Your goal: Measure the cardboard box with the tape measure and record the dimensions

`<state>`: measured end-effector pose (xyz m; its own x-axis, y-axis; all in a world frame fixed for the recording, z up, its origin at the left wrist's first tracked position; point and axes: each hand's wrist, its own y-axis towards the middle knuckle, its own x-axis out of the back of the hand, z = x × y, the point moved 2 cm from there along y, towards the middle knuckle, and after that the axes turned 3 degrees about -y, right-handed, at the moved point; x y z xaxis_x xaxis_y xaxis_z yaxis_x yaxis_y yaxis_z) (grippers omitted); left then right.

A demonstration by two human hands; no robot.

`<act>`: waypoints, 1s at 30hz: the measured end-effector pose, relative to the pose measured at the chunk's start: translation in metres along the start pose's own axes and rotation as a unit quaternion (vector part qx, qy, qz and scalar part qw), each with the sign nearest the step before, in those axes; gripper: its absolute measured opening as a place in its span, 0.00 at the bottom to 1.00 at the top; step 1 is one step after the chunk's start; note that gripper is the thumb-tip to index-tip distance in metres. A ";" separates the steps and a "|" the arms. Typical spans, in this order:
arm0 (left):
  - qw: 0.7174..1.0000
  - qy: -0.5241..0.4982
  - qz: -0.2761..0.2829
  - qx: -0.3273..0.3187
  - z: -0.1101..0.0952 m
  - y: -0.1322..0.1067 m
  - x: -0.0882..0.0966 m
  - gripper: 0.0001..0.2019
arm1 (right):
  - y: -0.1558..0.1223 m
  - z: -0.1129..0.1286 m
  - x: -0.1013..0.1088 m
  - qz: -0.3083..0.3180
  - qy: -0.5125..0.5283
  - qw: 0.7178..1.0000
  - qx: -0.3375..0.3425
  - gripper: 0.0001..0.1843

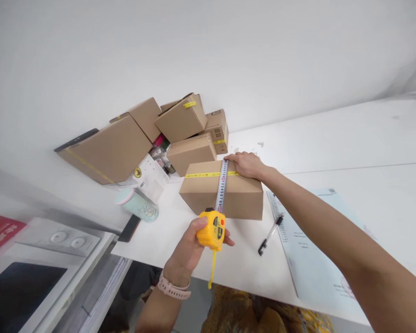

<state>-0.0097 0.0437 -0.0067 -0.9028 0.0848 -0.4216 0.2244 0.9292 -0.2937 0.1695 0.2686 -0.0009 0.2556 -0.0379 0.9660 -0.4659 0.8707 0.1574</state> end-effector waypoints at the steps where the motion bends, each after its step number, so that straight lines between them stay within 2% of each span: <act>1: 1.000 -0.001 0.000 0.002 0.001 -0.001 0.000 0.26 | 0.000 0.000 0.000 0.000 -0.001 1.000 -0.003 0.32; 7: 0.999 -0.020 0.033 -0.016 0.010 -0.004 0.001 0.26 | 0.000 0.001 -0.001 0.005 0.003 1.000 0.001 0.32; 11: 0.997 -0.046 0.052 -0.038 0.010 0.004 0.005 0.26 | -0.001 0.002 -0.001 0.004 0.000 1.000 0.002 0.32; 17: 0.994 -0.081 0.052 -0.049 0.009 0.021 0.011 0.33 | -0.003 0.004 -0.001 0.007 0.011 1.000 0.002 0.32; 30: 0.993 -0.083 0.048 -0.068 0.010 0.019 0.006 0.39 | -0.006 0.007 0.002 -0.010 0.026 1.000 0.010 0.30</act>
<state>-0.0074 0.0582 -0.0232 -0.8043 0.1247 -0.5809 0.2446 0.9605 -0.1326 0.1668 0.2603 0.0015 0.3081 -0.0290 0.9509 -0.4774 0.8599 0.1809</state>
